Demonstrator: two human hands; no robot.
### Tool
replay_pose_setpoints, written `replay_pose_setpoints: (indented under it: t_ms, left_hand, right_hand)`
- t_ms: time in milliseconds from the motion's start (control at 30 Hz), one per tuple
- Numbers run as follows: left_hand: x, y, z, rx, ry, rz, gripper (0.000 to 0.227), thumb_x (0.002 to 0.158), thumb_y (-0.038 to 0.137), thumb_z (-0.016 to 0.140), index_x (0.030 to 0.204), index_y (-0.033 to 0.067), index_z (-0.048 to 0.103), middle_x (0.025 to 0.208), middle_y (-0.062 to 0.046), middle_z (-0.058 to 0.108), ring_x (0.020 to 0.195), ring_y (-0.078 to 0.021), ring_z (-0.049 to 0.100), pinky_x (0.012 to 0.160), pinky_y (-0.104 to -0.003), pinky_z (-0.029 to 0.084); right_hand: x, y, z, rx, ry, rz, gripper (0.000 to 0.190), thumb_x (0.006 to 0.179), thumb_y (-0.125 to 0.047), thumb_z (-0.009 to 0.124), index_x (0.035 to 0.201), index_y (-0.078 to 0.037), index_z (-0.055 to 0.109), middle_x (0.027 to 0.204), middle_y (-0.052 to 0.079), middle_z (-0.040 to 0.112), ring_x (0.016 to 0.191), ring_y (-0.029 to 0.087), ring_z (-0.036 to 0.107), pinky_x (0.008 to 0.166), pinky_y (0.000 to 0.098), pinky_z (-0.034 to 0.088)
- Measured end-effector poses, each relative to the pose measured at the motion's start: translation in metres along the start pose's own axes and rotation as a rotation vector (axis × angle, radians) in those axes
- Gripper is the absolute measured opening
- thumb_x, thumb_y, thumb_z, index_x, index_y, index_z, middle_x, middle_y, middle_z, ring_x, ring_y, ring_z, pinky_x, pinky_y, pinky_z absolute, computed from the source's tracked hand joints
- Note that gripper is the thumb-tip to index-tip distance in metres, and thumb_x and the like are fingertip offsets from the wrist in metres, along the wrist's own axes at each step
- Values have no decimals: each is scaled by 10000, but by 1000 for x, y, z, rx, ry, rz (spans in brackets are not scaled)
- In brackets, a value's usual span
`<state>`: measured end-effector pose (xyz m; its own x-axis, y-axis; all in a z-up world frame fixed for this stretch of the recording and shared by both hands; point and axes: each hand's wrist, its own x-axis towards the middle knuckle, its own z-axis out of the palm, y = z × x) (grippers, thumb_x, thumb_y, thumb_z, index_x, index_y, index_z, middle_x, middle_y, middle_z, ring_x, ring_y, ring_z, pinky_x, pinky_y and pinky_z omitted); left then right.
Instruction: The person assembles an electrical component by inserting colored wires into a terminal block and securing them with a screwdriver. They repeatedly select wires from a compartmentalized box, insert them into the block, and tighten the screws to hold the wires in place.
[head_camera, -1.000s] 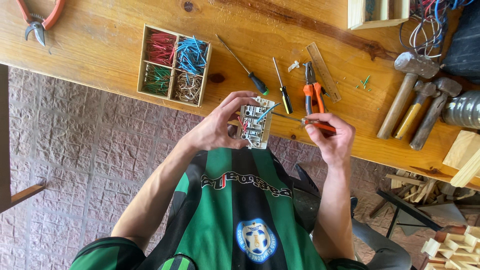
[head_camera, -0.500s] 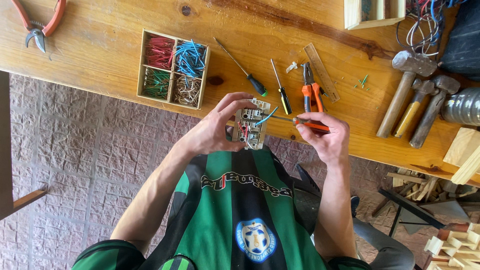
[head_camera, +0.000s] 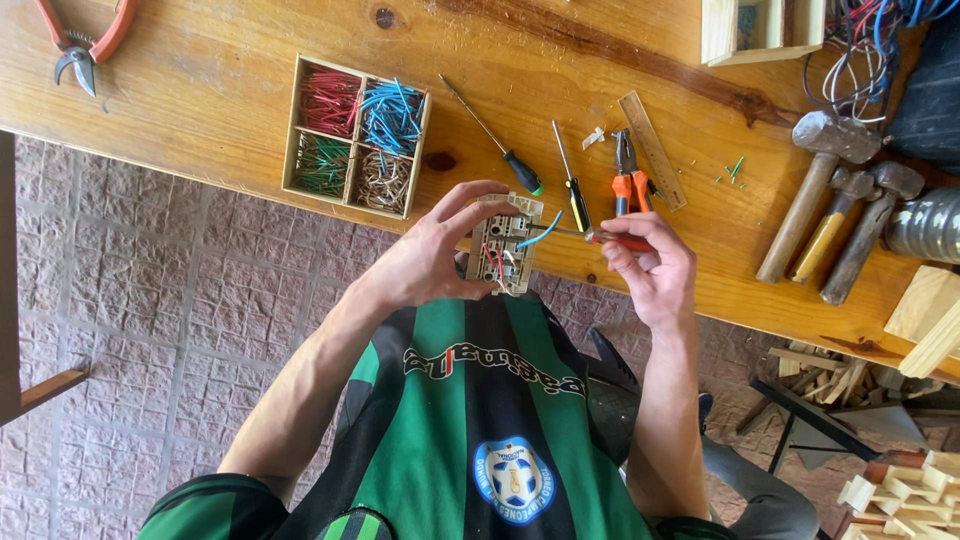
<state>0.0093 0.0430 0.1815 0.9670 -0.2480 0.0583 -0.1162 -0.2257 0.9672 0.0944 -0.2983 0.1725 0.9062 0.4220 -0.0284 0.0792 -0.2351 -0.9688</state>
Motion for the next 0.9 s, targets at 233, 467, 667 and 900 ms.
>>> replay_pose_setpoints:
  t_ms: [233, 467, 667, 900]
  left_hand:
    - [0, 3, -4, 32, 16, 7, 1031, 689, 55, 1051, 1624, 89, 615, 1669, -270, 504, 1451, -633, 625, 1091, -750, 623]
    - [-2, -3, -4, 26, 27, 15, 1046, 697, 86, 1059, 1643, 105, 613, 1679, -261, 507, 1501, -612, 599, 1134, -745, 597]
    - [-1, 1, -4, 24, 29, -4, 1042, 687, 58, 1056, 1632, 102, 620, 1675, -263, 511, 1489, -617, 608, 1157, -757, 579]
    - [1, 16, -8, -10, 44, 24, 1059, 678, 74, 1068, 1635, 97, 616, 1676, -269, 507, 1510, -612, 596, 1171, -787, 558]
  right_hand:
    - [0, 10, 8, -78, 82, -1, 361, 968, -139, 1002, 1265, -39, 823, 1249, 122, 729, 1108, 183, 753, 949, 341, 684]
    - [6, -14, 17, 67, 23, 55, 517, 1068, -423, 838, 1346, -4, 714, 1065, 133, 709, 916, 179, 732, 841, 356, 676]
    - [6, 11, 5, -78, 46, 41, 239, 1111, -202, 858, 1249, -13, 812, 993, 128, 749, 882, 144, 729, 794, 327, 631]
    - [9, 6, -2, 102, 82, -121, 405, 931, -111, 1017, 1208, 40, 763, 1227, 146, 632, 1059, 156, 690, 901, 321, 651]
